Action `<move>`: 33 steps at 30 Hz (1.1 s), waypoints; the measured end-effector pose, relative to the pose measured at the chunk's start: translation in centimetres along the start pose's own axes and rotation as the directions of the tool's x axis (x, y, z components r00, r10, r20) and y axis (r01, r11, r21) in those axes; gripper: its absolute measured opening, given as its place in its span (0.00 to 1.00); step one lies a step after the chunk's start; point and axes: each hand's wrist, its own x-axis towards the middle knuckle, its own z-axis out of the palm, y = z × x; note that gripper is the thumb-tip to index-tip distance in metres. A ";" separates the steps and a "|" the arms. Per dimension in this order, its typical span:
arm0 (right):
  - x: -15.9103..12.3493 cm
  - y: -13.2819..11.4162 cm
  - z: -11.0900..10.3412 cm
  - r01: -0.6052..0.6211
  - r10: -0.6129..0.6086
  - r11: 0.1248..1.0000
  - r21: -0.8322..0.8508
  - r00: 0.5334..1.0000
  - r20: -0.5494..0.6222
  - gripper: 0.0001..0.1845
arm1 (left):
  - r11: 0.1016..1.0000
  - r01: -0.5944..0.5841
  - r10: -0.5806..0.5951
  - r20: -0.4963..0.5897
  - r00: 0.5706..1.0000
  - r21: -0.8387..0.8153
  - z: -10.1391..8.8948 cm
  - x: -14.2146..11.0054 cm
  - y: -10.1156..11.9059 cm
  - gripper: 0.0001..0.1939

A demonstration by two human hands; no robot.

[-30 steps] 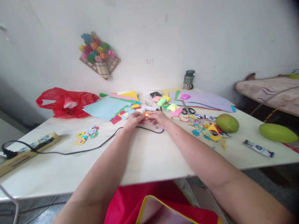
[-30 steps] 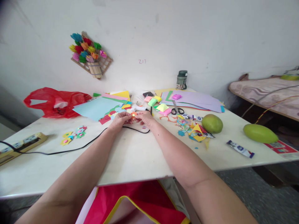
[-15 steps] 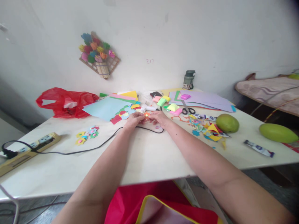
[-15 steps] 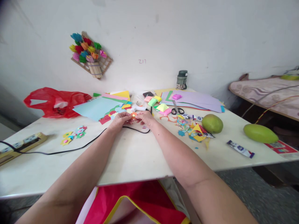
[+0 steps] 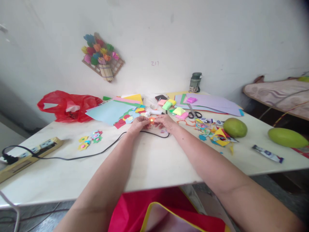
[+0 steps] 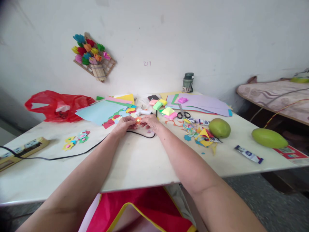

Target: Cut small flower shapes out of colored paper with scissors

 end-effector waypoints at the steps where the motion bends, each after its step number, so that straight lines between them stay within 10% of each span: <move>1: 0.0 0.0 0.0 0.001 -0.001 1.000 -0.006 1.000 -0.002 0.04 | 1.000 0.002 -0.002 0.003 1.000 -0.007 0.0 0.0 0.0 0.16; 33: -0.1 0.0 0.4 0.068 -0.066 0.997 0.047 0.997 -0.041 0.04 | 1.000 0.025 -0.025 0.045 0.999 0.003 -0.3 0.2 -0.1 0.10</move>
